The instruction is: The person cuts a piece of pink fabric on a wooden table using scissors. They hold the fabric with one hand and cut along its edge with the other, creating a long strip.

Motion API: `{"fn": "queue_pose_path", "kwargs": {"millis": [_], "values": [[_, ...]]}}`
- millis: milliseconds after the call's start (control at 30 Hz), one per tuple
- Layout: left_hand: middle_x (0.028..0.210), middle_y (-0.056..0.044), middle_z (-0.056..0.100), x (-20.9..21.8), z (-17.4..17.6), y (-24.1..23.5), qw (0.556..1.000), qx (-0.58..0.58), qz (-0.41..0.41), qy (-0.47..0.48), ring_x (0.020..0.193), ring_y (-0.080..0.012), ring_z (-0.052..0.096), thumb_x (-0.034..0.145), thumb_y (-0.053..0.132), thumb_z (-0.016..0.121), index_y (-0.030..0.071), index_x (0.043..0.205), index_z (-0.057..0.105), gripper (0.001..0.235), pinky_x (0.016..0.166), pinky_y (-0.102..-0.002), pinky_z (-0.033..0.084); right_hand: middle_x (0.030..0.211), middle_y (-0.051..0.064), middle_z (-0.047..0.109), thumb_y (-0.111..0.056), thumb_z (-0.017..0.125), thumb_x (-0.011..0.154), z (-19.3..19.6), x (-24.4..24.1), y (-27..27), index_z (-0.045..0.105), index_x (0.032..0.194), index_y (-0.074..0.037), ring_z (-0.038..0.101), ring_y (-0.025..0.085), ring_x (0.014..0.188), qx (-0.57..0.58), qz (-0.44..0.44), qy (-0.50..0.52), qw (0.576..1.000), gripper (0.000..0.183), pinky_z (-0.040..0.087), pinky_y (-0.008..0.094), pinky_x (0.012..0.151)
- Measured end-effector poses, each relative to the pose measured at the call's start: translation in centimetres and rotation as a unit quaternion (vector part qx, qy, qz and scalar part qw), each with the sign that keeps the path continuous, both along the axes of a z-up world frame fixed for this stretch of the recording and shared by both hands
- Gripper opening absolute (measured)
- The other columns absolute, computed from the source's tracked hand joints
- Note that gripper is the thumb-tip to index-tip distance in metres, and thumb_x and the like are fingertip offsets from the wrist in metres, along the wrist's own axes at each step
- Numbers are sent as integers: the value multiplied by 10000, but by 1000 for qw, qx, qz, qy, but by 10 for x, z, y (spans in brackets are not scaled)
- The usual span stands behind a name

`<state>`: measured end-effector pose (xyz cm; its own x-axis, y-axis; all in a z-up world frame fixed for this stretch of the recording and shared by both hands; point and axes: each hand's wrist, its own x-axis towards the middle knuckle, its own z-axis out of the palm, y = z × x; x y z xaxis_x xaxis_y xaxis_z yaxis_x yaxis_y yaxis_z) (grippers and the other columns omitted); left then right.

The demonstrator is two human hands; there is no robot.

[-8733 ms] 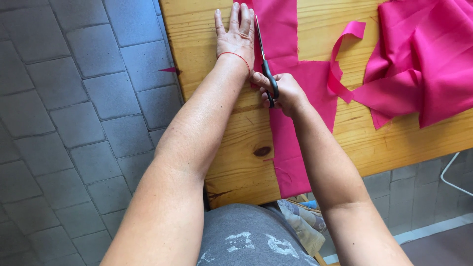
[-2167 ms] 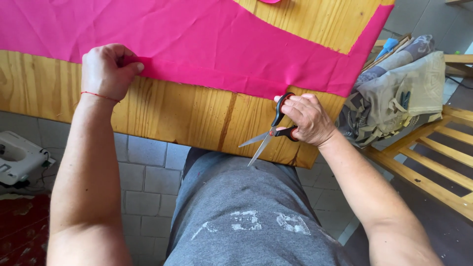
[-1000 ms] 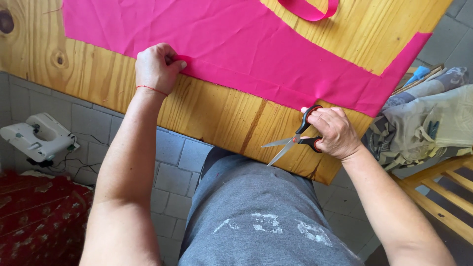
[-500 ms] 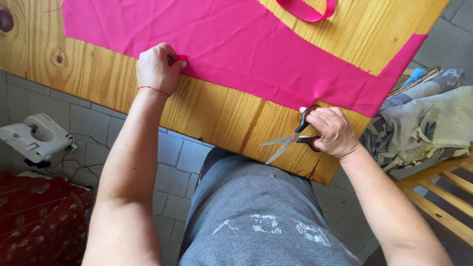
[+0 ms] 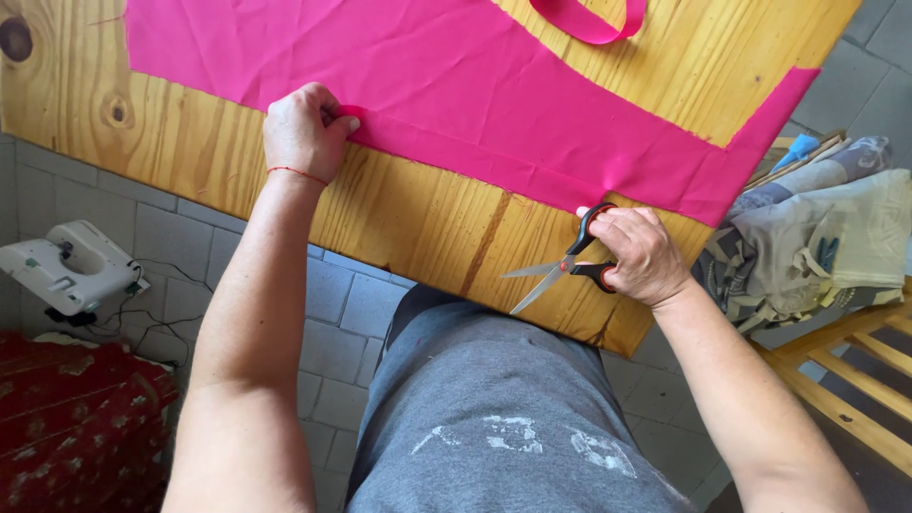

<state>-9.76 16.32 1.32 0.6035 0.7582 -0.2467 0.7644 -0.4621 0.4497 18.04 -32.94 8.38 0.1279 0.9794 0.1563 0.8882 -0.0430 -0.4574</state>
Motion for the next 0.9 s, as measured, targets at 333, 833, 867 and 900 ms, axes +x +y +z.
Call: {"fn": "queue_pose_path", "kwargs": {"millis": [333,833,867,900], "values": [[890,19,849,1,2,4,1000,-13,-4,12,820,-278,785,884,372,1073,248,964,842,275,756,-495,617,1235,111,845,-493,1020,966,-10,0,-8,804,1253,-84,809,331,1095,-18,-2,1,1000,544,560,475,974],[1152,-57,724,0,27,-15,992,116,-40,-31,1023,-360,685,846,278,1151,188,1149,655,588,871,-540,533,1145,98,828,-481,989,1015,1,-2,1,788,1214,-98,803,329,1012,-17,-11,0,1000,477,511,465,927],[1206,-79,698,1,33,-22,977,194,-72,-52,1062,-380,652,827,234,1157,168,1247,661,654,873,-541,509,1128,107,828,-521,987,1016,3,-3,2,778,1176,-99,808,329,1006,-10,-12,-4,1000,497,510,465,923],[1206,-79,698,8,37,-39,977,191,-73,-54,1062,-380,652,827,234,1157,168,1247,661,654,873,-541,509,1128,107,828,-521,987,1016,4,-3,2,778,1176,-99,808,329,1006,-14,-14,-6,1000,497,510,465,923]]}}
